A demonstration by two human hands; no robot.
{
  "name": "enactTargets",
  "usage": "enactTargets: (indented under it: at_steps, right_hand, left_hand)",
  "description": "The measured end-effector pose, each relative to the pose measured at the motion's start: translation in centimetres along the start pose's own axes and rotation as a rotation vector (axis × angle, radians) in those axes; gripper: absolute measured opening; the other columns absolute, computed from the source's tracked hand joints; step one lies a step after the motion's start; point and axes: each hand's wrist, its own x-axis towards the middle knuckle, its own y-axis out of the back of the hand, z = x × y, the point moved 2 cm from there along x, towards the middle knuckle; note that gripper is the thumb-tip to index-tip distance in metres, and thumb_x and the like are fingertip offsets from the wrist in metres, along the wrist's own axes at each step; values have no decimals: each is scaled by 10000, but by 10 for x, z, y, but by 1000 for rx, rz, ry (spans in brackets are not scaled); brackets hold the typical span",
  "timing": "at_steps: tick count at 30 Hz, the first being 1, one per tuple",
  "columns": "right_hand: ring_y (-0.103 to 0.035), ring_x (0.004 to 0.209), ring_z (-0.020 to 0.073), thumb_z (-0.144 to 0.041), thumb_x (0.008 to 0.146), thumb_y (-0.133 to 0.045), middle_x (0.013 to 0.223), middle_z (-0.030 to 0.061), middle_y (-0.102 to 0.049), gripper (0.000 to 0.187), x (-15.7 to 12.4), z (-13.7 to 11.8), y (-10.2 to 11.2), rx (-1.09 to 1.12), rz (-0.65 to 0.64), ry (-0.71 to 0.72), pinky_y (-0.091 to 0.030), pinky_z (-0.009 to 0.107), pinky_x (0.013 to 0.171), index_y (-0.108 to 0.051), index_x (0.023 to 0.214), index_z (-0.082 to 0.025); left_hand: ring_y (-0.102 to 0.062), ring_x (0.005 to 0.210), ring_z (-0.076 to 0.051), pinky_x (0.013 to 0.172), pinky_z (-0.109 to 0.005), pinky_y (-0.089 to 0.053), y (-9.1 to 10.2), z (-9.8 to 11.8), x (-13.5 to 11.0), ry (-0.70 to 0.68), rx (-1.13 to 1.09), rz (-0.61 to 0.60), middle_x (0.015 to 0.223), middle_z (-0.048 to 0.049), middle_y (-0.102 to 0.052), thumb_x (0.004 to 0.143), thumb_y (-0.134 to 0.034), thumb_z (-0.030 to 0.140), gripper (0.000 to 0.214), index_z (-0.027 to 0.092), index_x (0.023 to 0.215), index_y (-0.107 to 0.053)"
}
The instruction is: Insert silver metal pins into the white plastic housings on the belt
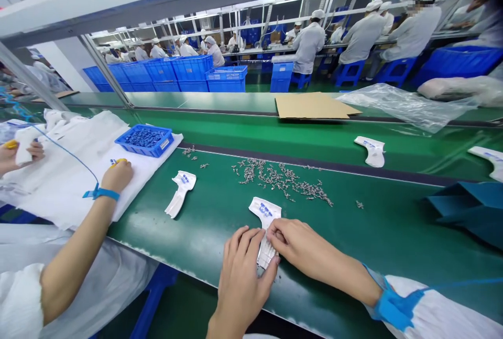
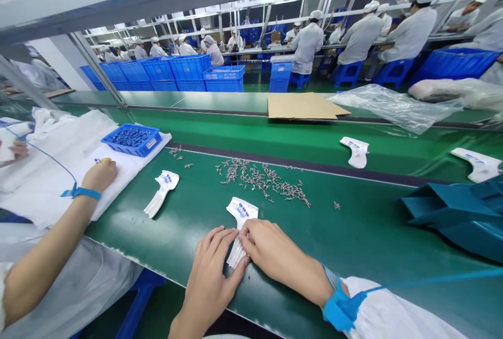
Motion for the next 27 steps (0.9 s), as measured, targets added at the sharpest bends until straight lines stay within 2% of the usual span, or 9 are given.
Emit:
enactTargets:
  at_steps: [8,13,17,22,27]
  right_hand:
    - [-592,741,206,-290,1008,-372,903,75,-672,248,-1,3,-4,-50,8,9,-352,294,621,-544,847,-212]
    - [-592,701,207,-290,1009,-392,875,51,-661,108,-1,5,-6,-49,17,-5,-323,281,590,-478,986,-230]
    - [-590,700,221,-293,1008,-416,844,42,-648,64,1,2,-4,-100,-16,-64,-280,276,576,-446,998,-237]
    - [-581,695,219,-305,987,-474,817,29,-647,68,4,0,1,-112,-25,-121,-257,274,571,-457,991,-240]
    - [-592,715,217,-390,993,-453,752,6,-647,159,-3,10,8,19,1,-78,-319,276,574,-490,926,-251]
  left_hand:
    - [-525,1271,-280,1017,-459,-487,-2,1,-1,6,-11,7,1278,-83,-647,944,-565,294,385,218,1320,-546]
    - [-500,1292,-276,1028,-464,-474,-4,0,-1,13,-32,-20,1292,-69,-641,943,-564,293,384,224,1319,-539]
    - [-505,1284,-275,1032,-470,-469,-4,-1,0,13,-41,-27,1279,-70,-647,944,-557,293,373,216,1309,-542]
    - [-524,1257,-281,1005,-467,-479,-2,0,1,-12,-32,-29,1255,-79,-658,946,-543,277,367,209,1307,-545]
    - [-507,1282,-271,1020,-451,-472,-3,-1,-1,22,-16,-35,1287,-75,-635,965,-510,287,378,222,1338,-517]
